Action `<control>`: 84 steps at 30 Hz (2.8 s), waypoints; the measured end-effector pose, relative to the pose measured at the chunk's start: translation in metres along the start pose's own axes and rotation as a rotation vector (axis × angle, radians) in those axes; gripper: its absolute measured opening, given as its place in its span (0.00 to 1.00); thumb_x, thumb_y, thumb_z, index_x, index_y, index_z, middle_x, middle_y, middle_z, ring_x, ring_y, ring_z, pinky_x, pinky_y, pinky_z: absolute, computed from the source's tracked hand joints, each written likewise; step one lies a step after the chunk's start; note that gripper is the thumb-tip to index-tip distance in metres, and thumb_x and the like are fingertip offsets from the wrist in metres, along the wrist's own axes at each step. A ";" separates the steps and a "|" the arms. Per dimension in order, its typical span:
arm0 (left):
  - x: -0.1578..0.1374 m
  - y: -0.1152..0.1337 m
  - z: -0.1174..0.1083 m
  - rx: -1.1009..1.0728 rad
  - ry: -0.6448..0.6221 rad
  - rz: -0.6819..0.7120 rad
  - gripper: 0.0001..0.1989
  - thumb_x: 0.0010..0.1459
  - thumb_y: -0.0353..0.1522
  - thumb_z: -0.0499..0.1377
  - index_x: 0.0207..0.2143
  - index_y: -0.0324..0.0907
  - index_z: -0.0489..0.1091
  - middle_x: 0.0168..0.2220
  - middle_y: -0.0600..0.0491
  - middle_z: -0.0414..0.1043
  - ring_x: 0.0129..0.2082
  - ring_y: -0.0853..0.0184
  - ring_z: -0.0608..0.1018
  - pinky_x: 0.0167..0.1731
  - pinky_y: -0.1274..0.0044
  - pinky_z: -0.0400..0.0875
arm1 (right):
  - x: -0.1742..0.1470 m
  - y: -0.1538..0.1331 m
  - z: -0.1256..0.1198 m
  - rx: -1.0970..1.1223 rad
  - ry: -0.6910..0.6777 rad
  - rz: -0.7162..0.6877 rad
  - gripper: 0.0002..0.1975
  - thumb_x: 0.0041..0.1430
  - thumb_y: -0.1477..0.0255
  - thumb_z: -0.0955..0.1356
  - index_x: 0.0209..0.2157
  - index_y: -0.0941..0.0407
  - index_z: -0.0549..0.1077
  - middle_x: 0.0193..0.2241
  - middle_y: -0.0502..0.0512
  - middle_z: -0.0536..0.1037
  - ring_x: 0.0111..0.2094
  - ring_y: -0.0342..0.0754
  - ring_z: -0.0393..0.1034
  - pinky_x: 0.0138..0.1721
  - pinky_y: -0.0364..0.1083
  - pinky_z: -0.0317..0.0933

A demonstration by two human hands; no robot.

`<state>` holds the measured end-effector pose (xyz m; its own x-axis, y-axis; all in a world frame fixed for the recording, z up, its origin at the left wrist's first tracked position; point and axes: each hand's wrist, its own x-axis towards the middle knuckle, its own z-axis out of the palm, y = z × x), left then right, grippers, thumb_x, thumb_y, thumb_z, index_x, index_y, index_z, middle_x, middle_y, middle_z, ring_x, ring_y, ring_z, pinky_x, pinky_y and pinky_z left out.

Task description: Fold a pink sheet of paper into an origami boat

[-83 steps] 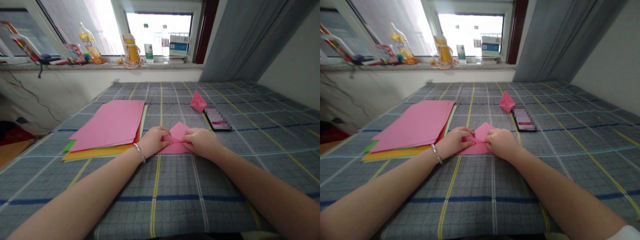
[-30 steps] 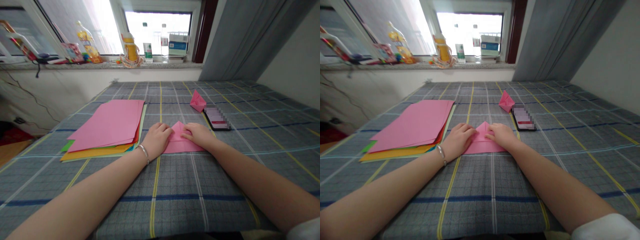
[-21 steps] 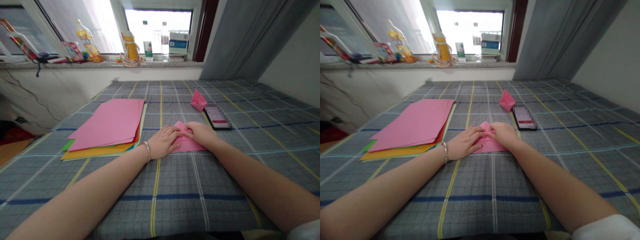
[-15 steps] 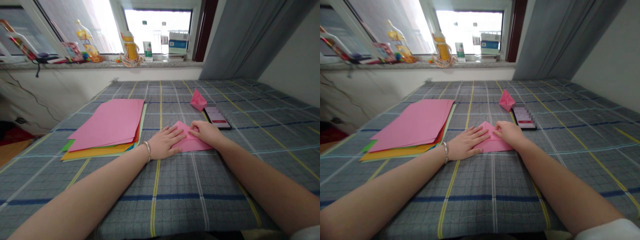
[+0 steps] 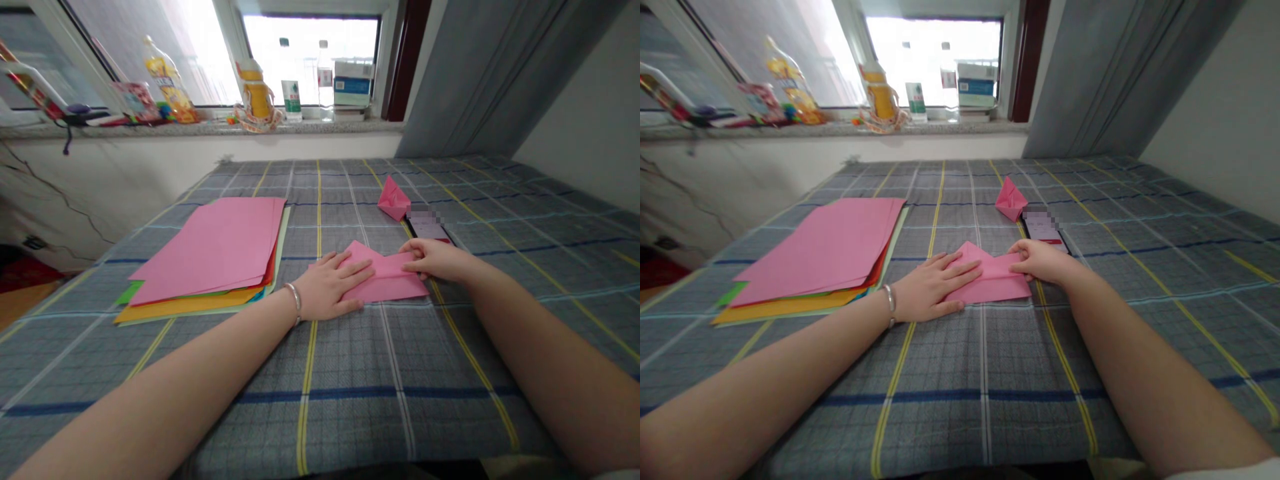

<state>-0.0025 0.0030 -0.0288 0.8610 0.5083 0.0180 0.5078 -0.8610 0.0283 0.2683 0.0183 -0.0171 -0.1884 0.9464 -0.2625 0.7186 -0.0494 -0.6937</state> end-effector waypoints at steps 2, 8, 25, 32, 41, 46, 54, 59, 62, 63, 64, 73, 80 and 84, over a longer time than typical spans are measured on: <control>0.000 0.000 0.000 -0.014 -0.015 -0.005 0.33 0.63 0.50 0.43 0.66 0.47 0.42 0.67 0.56 0.43 0.65 0.47 0.46 0.60 0.55 0.44 | -0.001 -0.003 0.000 -0.006 0.002 0.013 0.11 0.50 0.75 0.69 0.37 0.57 0.68 0.21 0.47 0.68 0.19 0.40 0.62 0.20 0.40 0.55; 0.000 -0.001 0.002 -0.013 -0.006 0.013 0.32 0.63 0.50 0.43 0.65 0.50 0.44 0.67 0.55 0.43 0.66 0.50 0.44 0.61 0.55 0.41 | -0.001 -0.002 -0.003 -0.037 -0.018 0.024 0.09 0.50 0.75 0.70 0.33 0.56 0.67 0.21 0.46 0.68 0.18 0.39 0.61 0.18 0.40 0.54; 0.000 -0.002 0.005 0.011 0.024 0.016 0.32 0.63 0.50 0.43 0.65 0.50 0.44 0.67 0.54 0.43 0.66 0.54 0.48 0.61 0.58 0.40 | -0.001 0.010 -0.017 -0.202 -0.349 0.156 0.13 0.53 0.62 0.65 0.23 0.55 0.64 0.17 0.48 0.68 0.14 0.38 0.56 0.16 0.41 0.47; 0.000 0.001 0.002 -0.006 -0.005 -0.013 0.34 0.62 0.51 0.43 0.66 0.46 0.43 0.67 0.54 0.43 0.66 0.54 0.47 0.62 0.59 0.40 | -0.002 0.008 -0.019 -0.247 -0.412 0.169 0.14 0.56 0.62 0.62 0.21 0.56 0.65 0.17 0.50 0.70 0.15 0.39 0.60 0.17 0.40 0.49; 0.000 0.001 0.003 0.005 0.021 -0.005 0.34 0.63 0.51 0.42 0.66 0.46 0.43 0.67 0.53 0.44 0.66 0.55 0.47 0.62 0.59 0.38 | -0.009 -0.010 -0.014 -0.451 0.145 0.041 0.12 0.59 0.65 0.60 0.26 0.56 0.68 0.24 0.54 0.74 0.22 0.44 0.65 0.24 0.44 0.55; 0.000 -0.001 0.004 0.018 0.020 0.017 0.31 0.63 0.50 0.42 0.65 0.50 0.44 0.67 0.53 0.45 0.66 0.55 0.47 0.62 0.59 0.39 | -0.007 -0.020 0.014 -0.427 0.276 -0.471 0.12 0.58 0.66 0.62 0.39 0.55 0.73 0.41 0.57 0.76 0.45 0.52 0.68 0.47 0.49 0.60; 0.001 -0.002 0.008 0.009 0.028 -0.025 0.37 0.62 0.52 0.41 0.65 0.39 0.44 0.67 0.48 0.43 0.66 0.58 0.46 0.63 0.64 0.36 | 0.008 -0.018 0.046 -0.635 0.173 -0.513 0.24 0.62 0.65 0.58 0.58 0.55 0.64 0.59 0.59 0.65 0.59 0.54 0.57 0.58 0.55 0.52; 0.000 -0.003 0.007 -0.010 -0.004 -0.022 0.37 0.63 0.51 0.40 0.65 0.36 0.43 0.67 0.45 0.40 0.67 0.59 0.43 0.63 0.64 0.34 | 0.007 -0.018 0.047 -0.680 0.181 -0.479 0.27 0.63 0.62 0.56 0.60 0.57 0.60 0.61 0.60 0.62 0.60 0.54 0.56 0.59 0.55 0.51; 0.000 -0.004 0.006 -0.040 -0.010 -0.016 0.38 0.63 0.51 0.41 0.66 0.35 0.40 0.67 0.44 0.38 0.67 0.60 0.42 0.63 0.63 0.33 | 0.007 -0.020 0.052 -0.704 0.204 -0.446 0.30 0.62 0.58 0.56 0.61 0.58 0.59 0.61 0.61 0.60 0.60 0.57 0.55 0.60 0.56 0.49; 0.000 -0.005 0.006 -0.053 -0.005 -0.011 0.38 0.63 0.51 0.41 0.66 0.35 0.39 0.67 0.44 0.38 0.67 0.60 0.42 0.64 0.63 0.33 | 0.007 -0.020 0.054 -0.707 0.213 -0.436 0.30 0.62 0.58 0.55 0.62 0.58 0.58 0.61 0.61 0.60 0.61 0.57 0.54 0.60 0.57 0.49; 0.000 -0.005 0.005 -0.064 0.002 -0.002 0.37 0.63 0.50 0.42 0.66 0.37 0.40 0.67 0.45 0.38 0.67 0.60 0.42 0.64 0.63 0.33 | 0.007 -0.020 0.055 -0.708 0.219 -0.427 0.30 0.62 0.58 0.55 0.62 0.57 0.57 0.62 0.60 0.59 0.61 0.57 0.54 0.60 0.57 0.48; -0.007 -0.009 0.003 -0.072 -0.030 0.105 0.31 0.65 0.46 0.44 0.65 0.42 0.45 0.67 0.50 0.42 0.67 0.60 0.42 0.64 0.63 0.36 | 0.011 -0.016 0.054 -0.707 0.162 -0.373 0.35 0.61 0.55 0.54 0.65 0.59 0.49 0.65 0.60 0.51 0.65 0.56 0.46 0.62 0.57 0.44; -0.009 -0.011 0.002 -0.047 -0.038 0.109 0.31 0.65 0.47 0.43 0.65 0.44 0.45 0.67 0.52 0.42 0.67 0.60 0.43 0.64 0.63 0.37 | 0.011 -0.016 0.056 -0.708 0.182 -0.359 0.34 0.62 0.55 0.53 0.65 0.57 0.50 0.65 0.59 0.52 0.64 0.55 0.46 0.62 0.56 0.44; -0.009 -0.010 0.001 -0.042 -0.041 0.093 0.30 0.65 0.46 0.43 0.65 0.44 0.47 0.67 0.52 0.42 0.67 0.60 0.43 0.64 0.64 0.37 | 0.010 -0.017 0.057 -0.706 0.198 -0.378 0.33 0.63 0.55 0.52 0.65 0.57 0.51 0.64 0.59 0.53 0.64 0.56 0.48 0.62 0.57 0.45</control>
<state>-0.0158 0.0072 -0.0306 0.9052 0.4246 -0.0182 0.4247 -0.9026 0.0705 0.2163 0.0106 -0.0459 -0.4281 0.9008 0.0729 0.8943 0.4339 -0.1098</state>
